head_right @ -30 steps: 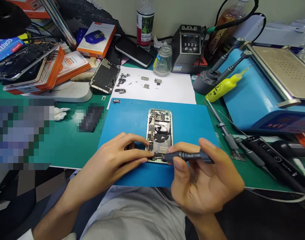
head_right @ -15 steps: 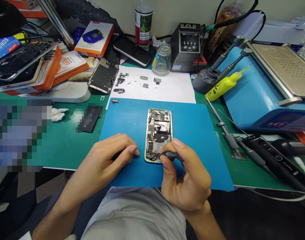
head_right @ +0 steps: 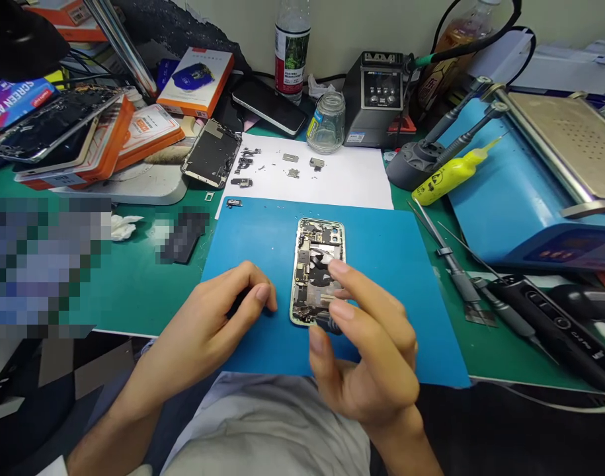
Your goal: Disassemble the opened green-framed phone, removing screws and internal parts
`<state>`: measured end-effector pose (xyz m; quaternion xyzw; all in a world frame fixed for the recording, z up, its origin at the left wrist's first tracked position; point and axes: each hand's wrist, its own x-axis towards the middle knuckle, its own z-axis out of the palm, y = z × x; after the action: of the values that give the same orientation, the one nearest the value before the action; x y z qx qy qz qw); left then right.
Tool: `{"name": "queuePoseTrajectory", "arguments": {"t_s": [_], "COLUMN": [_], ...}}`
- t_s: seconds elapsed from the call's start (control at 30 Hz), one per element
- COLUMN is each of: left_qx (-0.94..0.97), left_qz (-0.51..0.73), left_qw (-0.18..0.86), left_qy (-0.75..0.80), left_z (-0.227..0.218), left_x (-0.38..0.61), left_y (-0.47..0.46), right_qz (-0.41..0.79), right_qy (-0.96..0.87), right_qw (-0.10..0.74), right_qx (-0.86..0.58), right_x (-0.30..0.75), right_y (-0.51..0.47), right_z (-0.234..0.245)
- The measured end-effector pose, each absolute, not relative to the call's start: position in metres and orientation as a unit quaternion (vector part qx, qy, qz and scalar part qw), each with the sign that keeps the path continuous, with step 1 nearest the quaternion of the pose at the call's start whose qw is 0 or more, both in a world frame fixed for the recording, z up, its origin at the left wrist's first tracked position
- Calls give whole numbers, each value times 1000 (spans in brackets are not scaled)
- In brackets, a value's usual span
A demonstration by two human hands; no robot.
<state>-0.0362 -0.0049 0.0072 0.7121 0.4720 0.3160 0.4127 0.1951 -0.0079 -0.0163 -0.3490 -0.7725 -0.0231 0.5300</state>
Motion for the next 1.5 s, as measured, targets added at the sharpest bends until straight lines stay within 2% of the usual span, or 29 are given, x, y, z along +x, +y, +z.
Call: {"name": "queuePoseTrajectory", "arguments": {"t_s": [0.13, 0.4, 0.7, 0.9, 1.1, 1.5], "left_qx": [729, 768, 783, 782, 757, 748], "left_qz": [326, 340, 355, 347, 338, 322], "left_qw": [391, 357, 333, 341, 365, 368], "left_qy": [457, 410, 387, 389, 424, 450], "left_z": [6, -1, -5, -4, -1, 3], "left_x": [-36, -36, -37, -36, -36, -34], "left_y": [-4, -3, -3, -4, -5, -6], "right_qz": [22, 22, 113, 98, -15, 29], "right_qy": [-753, -746, -723, -730, -707, -743], "right_qw": [545, 542, 573, 568, 569, 544], "right_qx": [-367, -386, -369, -367, -421, -389], "right_x": [196, 196, 197, 200, 214, 210], "right_y": [-10, -11, -11, -14, -14, -11], "right_z": [-19, -18, -17, -16, -18, -15]}}
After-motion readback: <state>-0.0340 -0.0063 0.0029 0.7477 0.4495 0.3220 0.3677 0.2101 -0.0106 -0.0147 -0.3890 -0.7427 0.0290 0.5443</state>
